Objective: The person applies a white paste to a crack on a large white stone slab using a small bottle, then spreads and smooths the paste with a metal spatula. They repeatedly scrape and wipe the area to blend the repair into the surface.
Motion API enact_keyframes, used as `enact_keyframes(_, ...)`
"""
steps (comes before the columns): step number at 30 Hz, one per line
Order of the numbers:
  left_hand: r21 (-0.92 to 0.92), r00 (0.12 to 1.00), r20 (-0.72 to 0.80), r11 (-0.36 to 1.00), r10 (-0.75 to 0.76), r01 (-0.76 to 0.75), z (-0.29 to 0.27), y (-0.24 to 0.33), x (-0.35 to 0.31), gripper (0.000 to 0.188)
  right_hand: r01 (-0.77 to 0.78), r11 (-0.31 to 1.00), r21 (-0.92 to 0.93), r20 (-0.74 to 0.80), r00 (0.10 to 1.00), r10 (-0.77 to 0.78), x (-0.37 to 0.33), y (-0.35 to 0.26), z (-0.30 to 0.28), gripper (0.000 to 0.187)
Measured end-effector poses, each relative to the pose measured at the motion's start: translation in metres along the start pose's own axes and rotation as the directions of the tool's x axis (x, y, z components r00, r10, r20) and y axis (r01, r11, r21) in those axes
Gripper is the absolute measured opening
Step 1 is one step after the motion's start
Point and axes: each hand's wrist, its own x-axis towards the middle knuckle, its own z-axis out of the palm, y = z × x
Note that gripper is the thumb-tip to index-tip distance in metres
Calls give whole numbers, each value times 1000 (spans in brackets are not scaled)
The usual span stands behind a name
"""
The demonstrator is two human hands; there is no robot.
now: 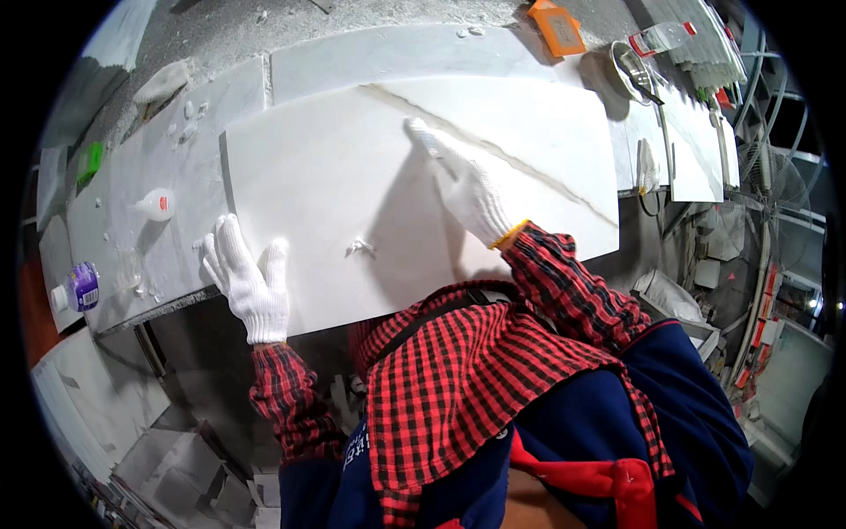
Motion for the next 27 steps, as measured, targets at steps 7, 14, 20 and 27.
enact_keyframes(7, 34, 1000, -5, 999, -16, 16, 2, 0, 2, 73, -63, 975, -214, 207, 972, 108, 8, -13, 12, 39)
enact_keyframes(14, 57, 1000, -2, 998, -9, 9, 3, 0, 2, 74, -77, 987, -144, 221, 969, 108, -1, -4, 16, 57)
enact_keyframes(20, 26, 1000, -19, 1000, 9, -9, 2, -2, 3, 73, -33, 981, -191, 228, 971, 77, 10, -13, 17, 56)
enact_keyframes(27, 41, 999, 7, 999, -32, 32, 2, 1, 2, 73, -251, 945, -211, 357, 880, 314, 24, -28, 8, 36)
